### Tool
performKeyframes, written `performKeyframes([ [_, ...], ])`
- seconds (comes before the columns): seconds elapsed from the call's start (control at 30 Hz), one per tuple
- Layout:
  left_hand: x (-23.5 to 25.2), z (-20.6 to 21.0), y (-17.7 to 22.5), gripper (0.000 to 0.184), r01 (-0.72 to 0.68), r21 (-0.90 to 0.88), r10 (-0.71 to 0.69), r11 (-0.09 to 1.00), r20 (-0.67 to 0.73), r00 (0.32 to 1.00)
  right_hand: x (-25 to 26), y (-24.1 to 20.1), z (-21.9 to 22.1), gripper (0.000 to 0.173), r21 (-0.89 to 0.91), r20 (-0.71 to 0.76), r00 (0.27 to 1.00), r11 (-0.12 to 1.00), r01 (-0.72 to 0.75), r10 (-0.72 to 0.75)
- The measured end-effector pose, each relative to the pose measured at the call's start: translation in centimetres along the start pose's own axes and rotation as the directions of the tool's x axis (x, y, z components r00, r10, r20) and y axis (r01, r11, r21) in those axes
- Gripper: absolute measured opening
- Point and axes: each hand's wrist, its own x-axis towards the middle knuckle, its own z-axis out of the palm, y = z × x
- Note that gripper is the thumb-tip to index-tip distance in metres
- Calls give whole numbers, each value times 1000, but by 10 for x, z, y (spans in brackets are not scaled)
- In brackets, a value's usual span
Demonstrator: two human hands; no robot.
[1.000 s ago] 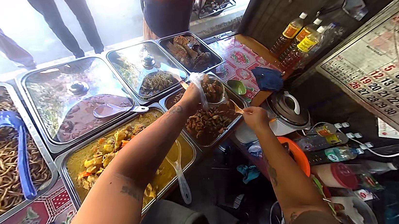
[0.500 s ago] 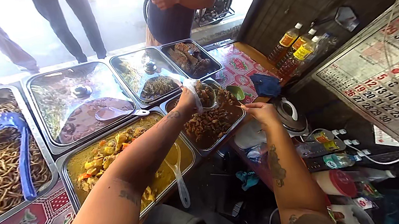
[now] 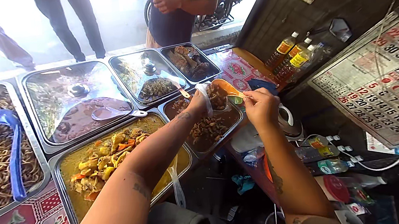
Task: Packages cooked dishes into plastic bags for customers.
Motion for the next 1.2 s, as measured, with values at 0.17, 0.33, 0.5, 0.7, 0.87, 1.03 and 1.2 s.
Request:
performKeyframes([
  [0.17,4,2,-2,48,31,18,-31,999,-13,999,-6,15,-9,22,-31,65,951,953,-301,302],
  [0.33,6,5,-3,47,-9,-33,9,999,-22,1000,-20,40,13,29,-181,424,731,840,-511,535],
  [0.5,-14,22,11,43,-44,-121,37,992,-60,998,-38,17,37,30,-82,326,806,864,-497,495],
  [0.7,-6,41,-1,42,-134,-190,115,973,-106,988,-28,-36,58,27,668,713,399,-385,-637,577],
  [0.87,-19,35,5,42,-85,-103,68,991,-155,986,-19,-31,49,7,789,614,406,-520,-326,677],
  [1.03,-9,12,-13,43,-118,-191,97,974,-117,988,-12,-39,33,10,834,529,393,-374,-406,752],
  [1.2,-10,19,-7,45,-130,-247,93,960,-157,983,-29,-59,51,24,635,733,277,-479,-606,622],
])
